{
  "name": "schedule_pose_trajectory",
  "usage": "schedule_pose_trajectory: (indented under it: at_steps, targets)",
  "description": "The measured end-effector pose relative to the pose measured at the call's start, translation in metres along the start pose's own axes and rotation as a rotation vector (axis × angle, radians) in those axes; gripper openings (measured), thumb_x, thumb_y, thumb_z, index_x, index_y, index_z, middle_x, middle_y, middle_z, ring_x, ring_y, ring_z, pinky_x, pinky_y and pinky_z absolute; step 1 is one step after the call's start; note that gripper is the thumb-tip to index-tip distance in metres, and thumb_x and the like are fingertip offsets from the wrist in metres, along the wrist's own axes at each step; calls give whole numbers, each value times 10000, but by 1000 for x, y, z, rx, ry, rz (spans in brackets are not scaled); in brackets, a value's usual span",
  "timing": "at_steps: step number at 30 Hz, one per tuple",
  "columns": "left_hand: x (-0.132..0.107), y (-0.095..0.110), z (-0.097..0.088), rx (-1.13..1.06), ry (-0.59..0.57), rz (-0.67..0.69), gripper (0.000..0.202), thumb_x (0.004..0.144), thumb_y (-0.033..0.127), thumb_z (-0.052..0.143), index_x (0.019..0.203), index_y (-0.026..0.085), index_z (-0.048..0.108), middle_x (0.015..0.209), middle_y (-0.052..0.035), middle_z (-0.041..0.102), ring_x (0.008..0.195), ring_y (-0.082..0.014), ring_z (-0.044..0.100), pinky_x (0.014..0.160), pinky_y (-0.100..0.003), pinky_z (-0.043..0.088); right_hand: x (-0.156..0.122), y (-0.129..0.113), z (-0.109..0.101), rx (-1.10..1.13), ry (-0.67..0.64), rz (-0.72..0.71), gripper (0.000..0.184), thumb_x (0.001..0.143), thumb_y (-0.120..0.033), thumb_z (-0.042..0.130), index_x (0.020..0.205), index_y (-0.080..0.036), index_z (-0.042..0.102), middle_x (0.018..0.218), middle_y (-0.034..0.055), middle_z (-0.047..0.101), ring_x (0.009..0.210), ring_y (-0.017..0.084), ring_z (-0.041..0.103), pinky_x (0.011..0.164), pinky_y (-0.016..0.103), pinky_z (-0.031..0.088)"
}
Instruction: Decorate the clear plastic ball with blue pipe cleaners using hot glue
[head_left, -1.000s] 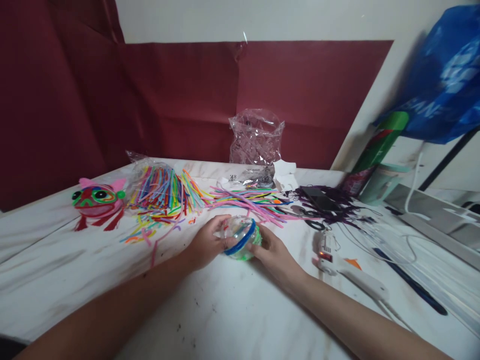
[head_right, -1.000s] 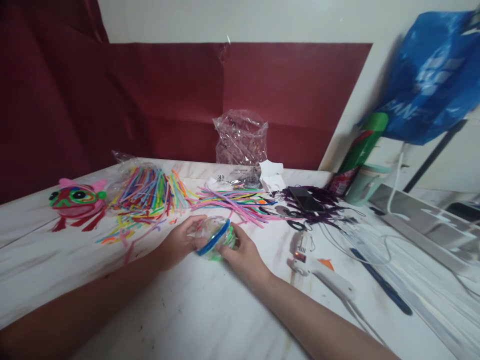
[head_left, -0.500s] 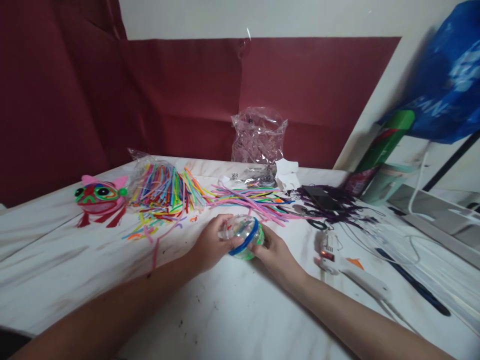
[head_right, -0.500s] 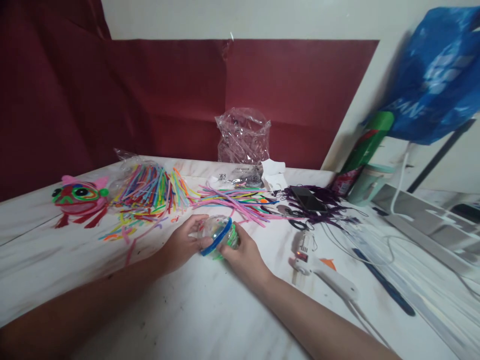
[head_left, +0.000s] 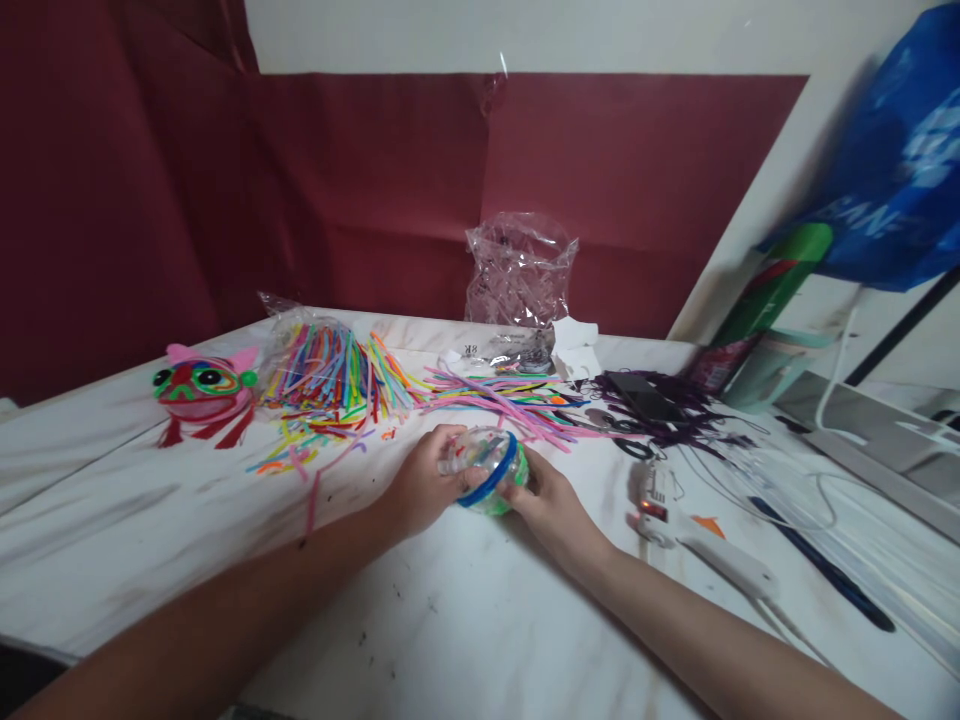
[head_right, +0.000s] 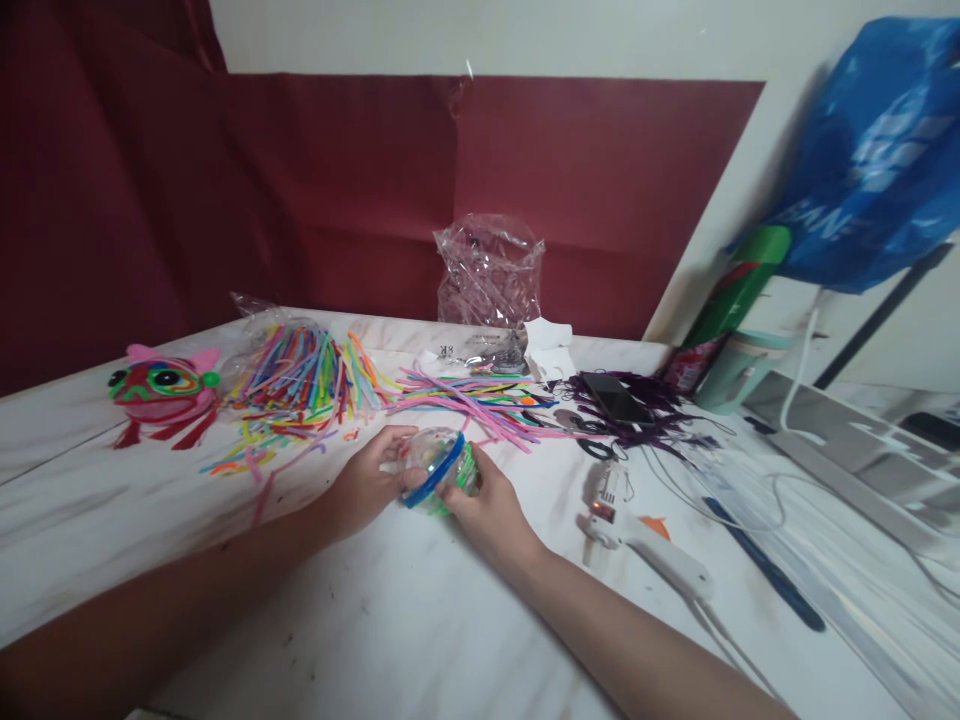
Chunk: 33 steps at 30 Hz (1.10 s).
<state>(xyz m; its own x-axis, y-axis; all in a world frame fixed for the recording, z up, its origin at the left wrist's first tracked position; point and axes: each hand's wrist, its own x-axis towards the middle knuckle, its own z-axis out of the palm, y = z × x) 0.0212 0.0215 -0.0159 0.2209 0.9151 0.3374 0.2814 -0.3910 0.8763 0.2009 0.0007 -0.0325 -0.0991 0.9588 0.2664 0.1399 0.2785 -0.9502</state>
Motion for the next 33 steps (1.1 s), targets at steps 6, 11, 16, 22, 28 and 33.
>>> schedule_pose_trajectory:
  at_steps: [6, 11, 16, 22, 28, 33]
  targets:
    - [1, 0, -1, -34, -8, -8, 470, 684, 415, 697, 1061, 174, 552, 989, -61, 636, 871, -210, 608, 752, -312, 492, 0, -2, 0, 16, -7, 4, 512, 700, -278, 665, 1189, -160, 571, 1126, 81, 674, 1011, 270, 604, 907, 387, 460]
    - [1, -2, -1, -15, 20, -38, 487, 669, 410, 709, 1065, 172, 555, 986, -68, 638, 942, -235, 599, 810, -333, 480, 0, -3, 1, -35, 7, -4, 483, 692, -268, 660, 1156, -165, 577, 1093, 71, 685, 995, 263, 609, 897, 372, 465]
    - [0, -6, 1, -9, 33, -51, 541, 664, 450, 712, 1094, 171, 539, 1004, -76, 630, 952, -238, 600, 807, -330, 482, 0, -2, 0, 9, 6, 6, 539, 679, -302, 679, 1183, -157, 554, 1135, 89, 670, 998, 269, 614, 901, 389, 467]
    - [-1, -6, 1, 1, 26, -35, 503, 675, 433, 709, 1079, 181, 547, 1006, -74, 627, 968, -243, 593, 788, -325, 485, 0, -3, 0, -2, -5, 7, 548, 687, -303, 664, 1198, -148, 540, 1136, 96, 665, 997, 266, 611, 884, 377, 472]
    - [-4, -6, 3, 7, 48, 4, 514, 658, 422, 728, 1077, 179, 554, 1013, -76, 605, 941, -245, 593, 794, -349, 487, 0, 1, 2, -33, 30, -8, 513, 657, -307, 661, 1136, -157, 556, 1071, 90, 676, 954, 276, 612, 867, 389, 472]
    - [-5, -13, 7, -20, 65, 3, 509, 664, 421, 736, 1075, 184, 553, 1023, -71, 596, 939, -232, 586, 798, -348, 487, -1, 1, 4, -85, 47, -4, 499, 660, -306, 637, 1123, -143, 553, 1031, 85, 677, 928, 267, 609, 846, 379, 474]
